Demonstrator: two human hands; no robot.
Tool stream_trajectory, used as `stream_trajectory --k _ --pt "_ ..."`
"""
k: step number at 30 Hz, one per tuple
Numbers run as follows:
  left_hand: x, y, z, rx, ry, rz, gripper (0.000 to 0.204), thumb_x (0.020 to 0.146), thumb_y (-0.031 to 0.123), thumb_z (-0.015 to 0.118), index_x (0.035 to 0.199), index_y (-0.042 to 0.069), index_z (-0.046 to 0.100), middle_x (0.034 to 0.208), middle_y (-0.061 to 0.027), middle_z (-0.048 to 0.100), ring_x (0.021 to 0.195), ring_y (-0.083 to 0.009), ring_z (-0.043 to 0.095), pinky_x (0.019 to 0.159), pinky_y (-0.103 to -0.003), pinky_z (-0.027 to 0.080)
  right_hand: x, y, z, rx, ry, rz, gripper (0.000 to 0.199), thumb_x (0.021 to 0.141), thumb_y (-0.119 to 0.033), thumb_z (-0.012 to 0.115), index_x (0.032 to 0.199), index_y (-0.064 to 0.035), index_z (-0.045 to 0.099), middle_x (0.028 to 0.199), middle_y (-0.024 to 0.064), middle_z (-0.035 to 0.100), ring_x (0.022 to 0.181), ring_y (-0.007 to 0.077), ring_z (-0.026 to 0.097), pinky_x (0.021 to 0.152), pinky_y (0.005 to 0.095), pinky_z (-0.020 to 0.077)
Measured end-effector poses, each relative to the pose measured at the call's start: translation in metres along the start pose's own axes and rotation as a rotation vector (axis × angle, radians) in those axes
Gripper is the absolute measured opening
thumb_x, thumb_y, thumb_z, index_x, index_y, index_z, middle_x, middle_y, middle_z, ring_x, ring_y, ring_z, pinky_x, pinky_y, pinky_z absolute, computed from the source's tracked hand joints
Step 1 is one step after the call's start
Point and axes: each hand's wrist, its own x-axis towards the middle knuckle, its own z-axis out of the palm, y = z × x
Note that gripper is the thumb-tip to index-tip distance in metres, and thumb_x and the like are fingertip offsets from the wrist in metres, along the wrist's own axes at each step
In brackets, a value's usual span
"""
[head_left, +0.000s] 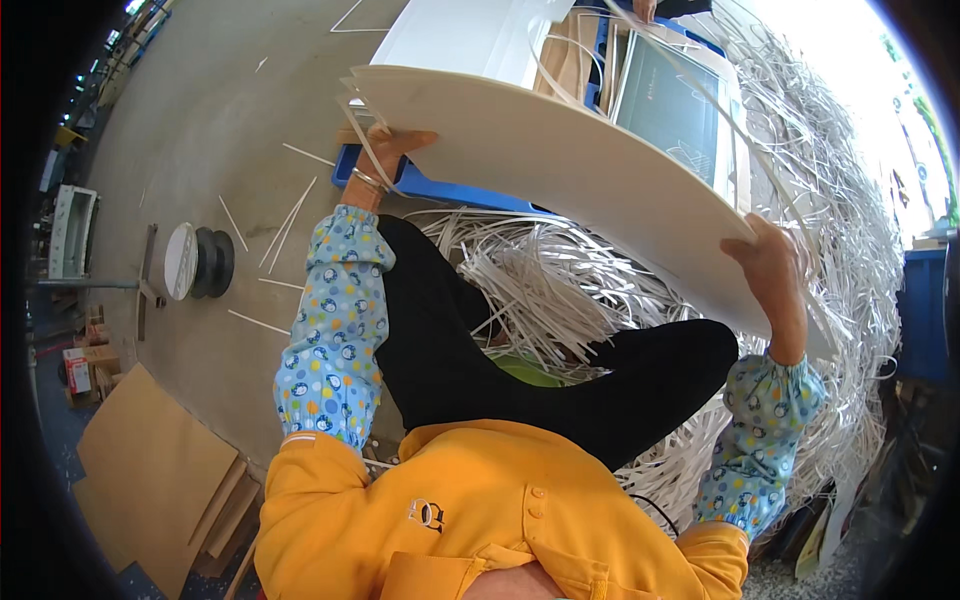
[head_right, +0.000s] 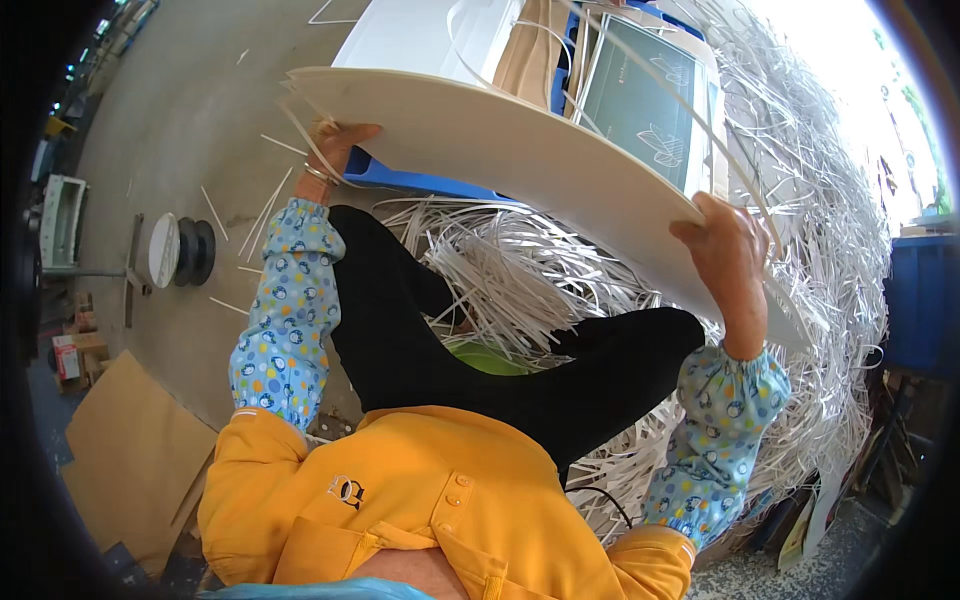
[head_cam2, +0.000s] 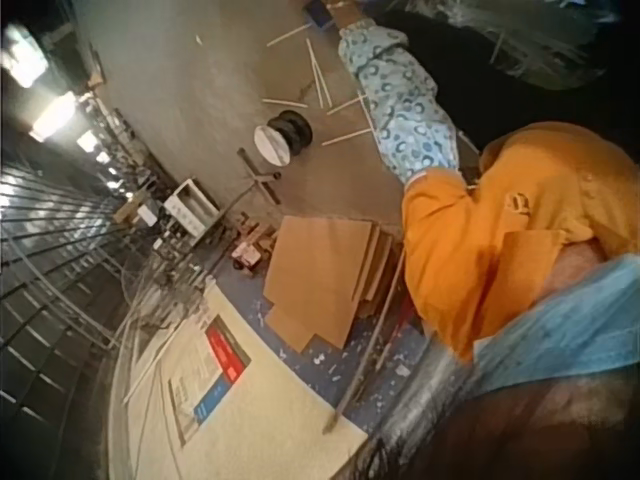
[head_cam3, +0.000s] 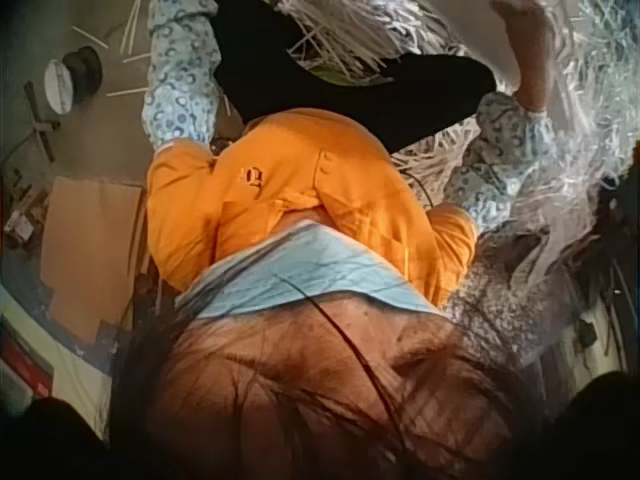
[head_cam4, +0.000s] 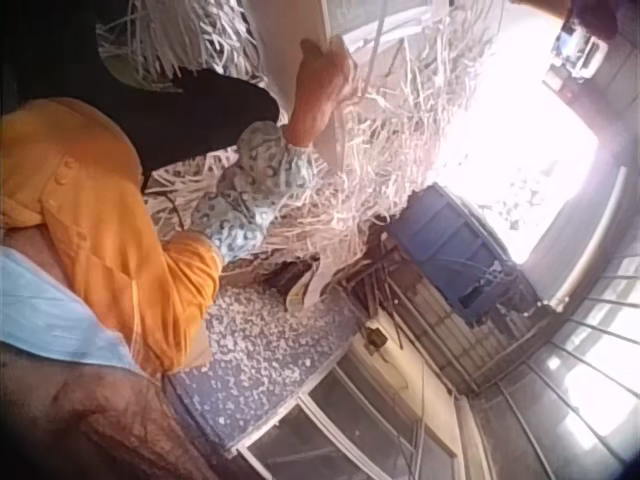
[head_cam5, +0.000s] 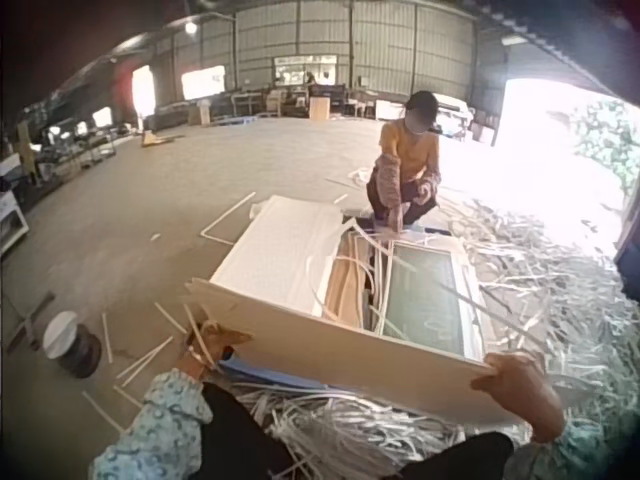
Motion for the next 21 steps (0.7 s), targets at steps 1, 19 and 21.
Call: stream_trajectory --k 1,19,21 --pt "-0.001 -0.002 0.002 0.034 -0.045 -0.01 0.025 0.068 -0.001 0.067 0.092 0.003 0.061 0.087 -0.0054 0.063 0.079 -0.0145 0.059 0.073 -0.026 0.047 -0.002 0.004 0.003 -0.012 0.003 -0.004 0.024 0.069 -0.027 0.062 0.07 -0.0041 0.054 0.068 0.0145 0.057 0.07 0.0325 0.055 0.062 0.0411 0.0384" --pt "-0.032 -0.062 0.055 -0.074 -0.086 -0.198 0.034 0.065 0.001 0.071 0.096 0.002 0.058 0.088 -0.0058 0.061 0.08 -0.013 0.057 0.07 -0.027 0.048 0.0 0.089 0.103 0.123 -0.042 0.034 0.023 0.065 -0.018 0.068 0.074 -0.0057 0.051 0.07 0.0119 0.057 0.072 0.0326 0.054 0.063 0.0415 0.0397" --pt "-0.037 -0.061 0.056 -0.059 -0.056 -0.088 0.035 0.065 0.001 0.071 0.097 0.002 0.058 0.088 -0.006 0.062 0.08 -0.013 0.058 0.07 -0.027 0.048 -0.009 0.076 0.074 0.119 -0.018 0.046 0.023 0.065 -0.018 0.068 0.073 -0.0055 0.05 0.07 0.0121 0.057 0.071 0.0331 0.054 0.063 0.0419 0.0397"
